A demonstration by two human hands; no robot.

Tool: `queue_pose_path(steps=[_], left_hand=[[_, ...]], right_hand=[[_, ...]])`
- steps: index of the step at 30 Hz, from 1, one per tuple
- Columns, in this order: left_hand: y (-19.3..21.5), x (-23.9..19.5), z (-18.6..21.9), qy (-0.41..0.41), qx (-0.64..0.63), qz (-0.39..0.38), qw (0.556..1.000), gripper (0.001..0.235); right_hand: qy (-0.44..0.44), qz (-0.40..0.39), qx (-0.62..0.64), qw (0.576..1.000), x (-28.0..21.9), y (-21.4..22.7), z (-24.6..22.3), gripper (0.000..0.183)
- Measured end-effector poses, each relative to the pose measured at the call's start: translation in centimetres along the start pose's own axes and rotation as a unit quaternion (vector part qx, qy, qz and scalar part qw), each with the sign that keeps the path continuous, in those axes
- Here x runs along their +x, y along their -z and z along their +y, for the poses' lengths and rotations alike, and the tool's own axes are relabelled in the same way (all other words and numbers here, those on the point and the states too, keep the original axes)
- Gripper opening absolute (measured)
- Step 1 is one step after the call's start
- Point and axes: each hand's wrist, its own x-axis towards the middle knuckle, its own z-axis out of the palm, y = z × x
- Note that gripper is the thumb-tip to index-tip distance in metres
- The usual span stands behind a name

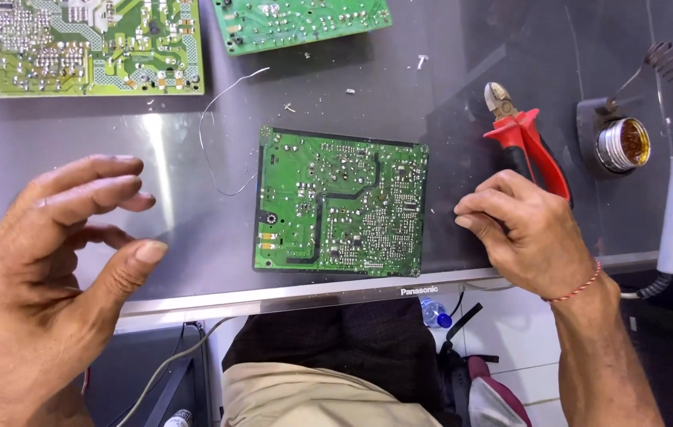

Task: The person is working on a green circuit board placed on a metal workbench. They use a soldering iron to apply solder to specific points on the board and use pliers to cut and manipulate small wires. The person also handles small electronic components and threads them through the board.

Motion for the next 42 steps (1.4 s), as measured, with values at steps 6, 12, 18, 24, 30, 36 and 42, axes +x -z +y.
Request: queue_pose_path(steps=[6,12,18,24,30,36,42], left_hand=[[-0.7,-1.4,1.8,-0.015,0.005,-0.013,1.0,0.034],[-4.9,-4.9,3.7,-0.098,-0.012,-0.124,0.987,0.032],[-9.6,-4.5,3.7,-0.211,-0.13,-0.21,0.946,0.028],[-11.5,-5.4,3.0,-0.248,-0.109,-0.218,0.938,0.024],[-12.2,-5.8,2.7,-0.255,-0.088,-0.229,0.935,0.024],[-12.4,-5.8,2.6,-0.262,-0.105,-0.23,0.931,0.025],[-11.3,-4.5,3.0,-0.19,-0.15,-0.239,0.94,0.024]], right_hand=[[0.041,0.027,-0.141,0.989,-1.0,-1.1,-0.7,0.008],[-0.004,0.053,-0.071,0.996,-2.0,-0.9,-0.9,0.008],[0.067,0.006,-0.163,0.984,-1.4,1.2,-2.2,0.01],[0.123,-0.054,-0.324,0.936,-0.3,1.3,-2.3,0.016],[0.184,-0.151,-0.442,0.865,0.6,1.0,-2.0,0.027],[0.165,-0.137,-0.424,0.88,0.6,0.4,-1.0,0.017],[-0.106,-0.088,-0.041,0.99,-1.0,1.4,0.0,0.007]])
